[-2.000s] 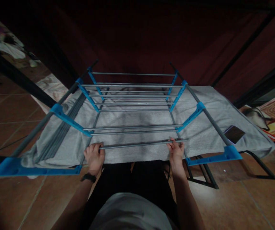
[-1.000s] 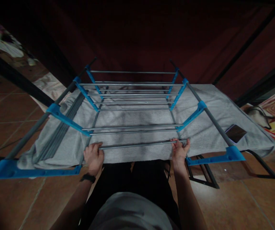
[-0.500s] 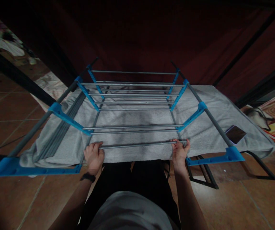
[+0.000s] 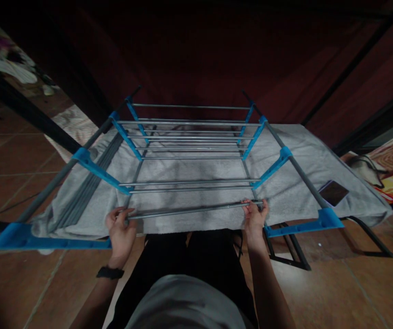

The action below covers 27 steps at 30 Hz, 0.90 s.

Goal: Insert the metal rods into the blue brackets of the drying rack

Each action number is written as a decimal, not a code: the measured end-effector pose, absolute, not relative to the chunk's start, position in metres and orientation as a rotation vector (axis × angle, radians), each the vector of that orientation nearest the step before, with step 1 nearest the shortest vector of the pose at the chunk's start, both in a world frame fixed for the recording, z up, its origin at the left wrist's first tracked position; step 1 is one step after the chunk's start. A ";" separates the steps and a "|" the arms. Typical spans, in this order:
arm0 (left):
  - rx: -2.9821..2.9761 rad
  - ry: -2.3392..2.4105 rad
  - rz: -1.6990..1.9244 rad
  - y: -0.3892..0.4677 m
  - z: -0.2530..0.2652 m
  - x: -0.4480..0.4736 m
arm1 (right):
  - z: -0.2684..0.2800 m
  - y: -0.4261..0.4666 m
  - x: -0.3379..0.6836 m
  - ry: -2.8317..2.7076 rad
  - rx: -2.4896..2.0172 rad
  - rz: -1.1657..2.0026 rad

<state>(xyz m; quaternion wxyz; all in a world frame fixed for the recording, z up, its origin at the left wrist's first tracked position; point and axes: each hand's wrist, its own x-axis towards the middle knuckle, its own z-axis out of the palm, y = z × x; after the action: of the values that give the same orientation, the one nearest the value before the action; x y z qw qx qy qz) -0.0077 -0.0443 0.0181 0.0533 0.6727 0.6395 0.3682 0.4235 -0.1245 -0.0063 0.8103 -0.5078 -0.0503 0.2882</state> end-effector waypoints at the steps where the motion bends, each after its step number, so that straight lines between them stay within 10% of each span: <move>1: 2.036 1.944 1.148 -0.049 0.024 -0.008 | -0.006 -0.124 0.424 -0.103 -1.084 0.622; 27: 0.593 1.285 1.613 -0.049 0.057 -0.001 | 0.013 -0.122 0.381 -0.167 -0.980 1.031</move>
<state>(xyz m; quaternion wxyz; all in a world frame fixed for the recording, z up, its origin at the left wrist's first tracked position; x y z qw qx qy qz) -0.0013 -0.0488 0.0567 0.4777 0.2430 0.5260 0.6603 0.3814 -0.1221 0.0126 0.7545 -0.4491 -0.0768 0.4724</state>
